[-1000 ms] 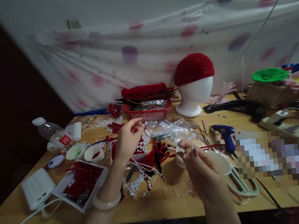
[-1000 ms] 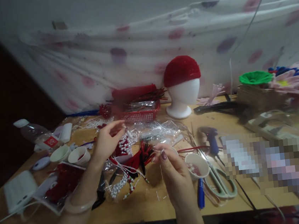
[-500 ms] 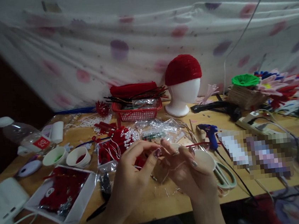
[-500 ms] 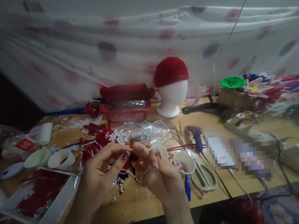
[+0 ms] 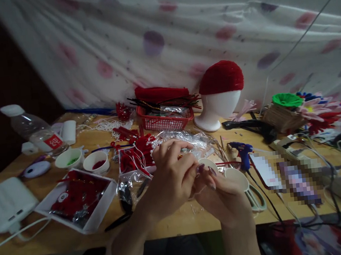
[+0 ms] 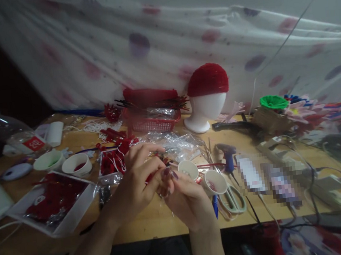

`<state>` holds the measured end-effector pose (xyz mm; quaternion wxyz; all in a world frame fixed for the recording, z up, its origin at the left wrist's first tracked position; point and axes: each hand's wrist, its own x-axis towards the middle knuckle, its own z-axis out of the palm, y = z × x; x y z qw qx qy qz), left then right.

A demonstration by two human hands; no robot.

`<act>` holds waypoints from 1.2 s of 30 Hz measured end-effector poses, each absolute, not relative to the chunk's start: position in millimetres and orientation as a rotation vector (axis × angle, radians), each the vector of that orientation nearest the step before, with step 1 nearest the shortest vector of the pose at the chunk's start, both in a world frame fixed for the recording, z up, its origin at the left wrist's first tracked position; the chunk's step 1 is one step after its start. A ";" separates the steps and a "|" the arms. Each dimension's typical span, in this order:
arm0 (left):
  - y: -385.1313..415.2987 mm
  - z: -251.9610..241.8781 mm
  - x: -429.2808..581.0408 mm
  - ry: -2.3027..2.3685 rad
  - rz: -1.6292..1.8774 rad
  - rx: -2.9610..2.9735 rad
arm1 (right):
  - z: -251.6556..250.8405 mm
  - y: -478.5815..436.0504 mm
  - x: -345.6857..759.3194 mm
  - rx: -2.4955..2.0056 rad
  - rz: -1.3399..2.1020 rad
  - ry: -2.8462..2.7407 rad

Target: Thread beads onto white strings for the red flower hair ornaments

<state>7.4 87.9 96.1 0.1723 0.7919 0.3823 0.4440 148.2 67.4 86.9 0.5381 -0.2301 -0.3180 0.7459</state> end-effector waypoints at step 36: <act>58.3 67.1 -1.1 0.786 1.354 0.522 | 81.3 63.6 125.5 -0.994 1.274 -1.372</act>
